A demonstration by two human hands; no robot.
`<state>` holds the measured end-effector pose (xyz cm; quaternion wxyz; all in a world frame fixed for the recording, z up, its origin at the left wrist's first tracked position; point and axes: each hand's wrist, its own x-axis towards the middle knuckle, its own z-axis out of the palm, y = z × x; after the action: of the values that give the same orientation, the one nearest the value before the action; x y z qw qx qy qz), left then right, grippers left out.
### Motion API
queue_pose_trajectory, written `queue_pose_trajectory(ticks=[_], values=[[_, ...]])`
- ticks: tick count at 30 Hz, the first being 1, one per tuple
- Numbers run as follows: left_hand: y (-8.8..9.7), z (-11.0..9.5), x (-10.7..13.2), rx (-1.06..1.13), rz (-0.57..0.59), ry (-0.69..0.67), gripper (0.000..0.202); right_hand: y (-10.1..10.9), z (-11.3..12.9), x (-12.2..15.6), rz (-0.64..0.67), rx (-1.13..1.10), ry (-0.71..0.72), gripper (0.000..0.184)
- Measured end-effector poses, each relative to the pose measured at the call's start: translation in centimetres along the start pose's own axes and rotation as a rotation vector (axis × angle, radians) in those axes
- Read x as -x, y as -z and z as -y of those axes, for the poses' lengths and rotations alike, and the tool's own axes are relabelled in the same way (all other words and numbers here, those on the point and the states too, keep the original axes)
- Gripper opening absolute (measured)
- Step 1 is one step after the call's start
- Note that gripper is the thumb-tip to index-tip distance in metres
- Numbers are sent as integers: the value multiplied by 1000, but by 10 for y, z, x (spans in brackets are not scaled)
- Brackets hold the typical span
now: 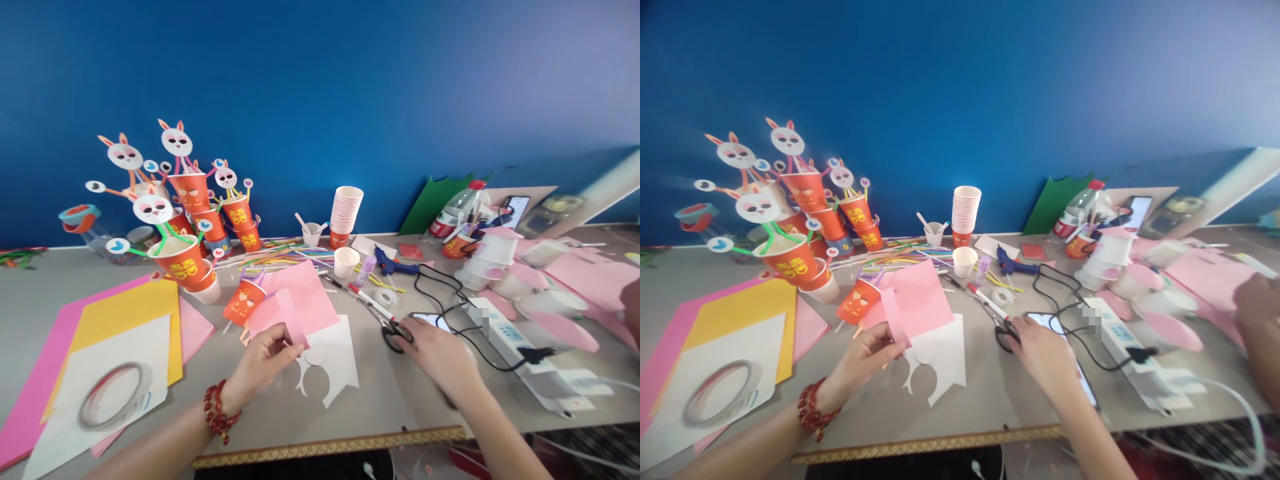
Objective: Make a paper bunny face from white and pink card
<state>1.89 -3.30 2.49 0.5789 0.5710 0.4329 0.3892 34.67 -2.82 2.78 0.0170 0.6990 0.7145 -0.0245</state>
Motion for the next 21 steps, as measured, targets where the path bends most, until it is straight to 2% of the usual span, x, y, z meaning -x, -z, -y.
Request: queue_pose_trajectory(ticks=[5,8,10,13,15,18,21], values=[[-6,2,-2,62,36,13,22,-4,3,-1,63,63,-11,15],[-5,2,-2,103,18,43,24,0,-3,-2,69,-35,-98,16],[-2,0,-2,135,-7,59,26,1,-14,0,108,-240,-124,19],[0,-5,-4,199,-38,70,28,2,-27,8,250,-755,-89,27],[1,-8,-6,229,-56,77,28,3,-24,15,316,-1094,-28,33],[1,-13,-11,258,-81,81,26,7,2,20,320,-1429,84,39],[0,-16,-13,293,-116,70,25,6,44,12,411,-1533,258,62]])
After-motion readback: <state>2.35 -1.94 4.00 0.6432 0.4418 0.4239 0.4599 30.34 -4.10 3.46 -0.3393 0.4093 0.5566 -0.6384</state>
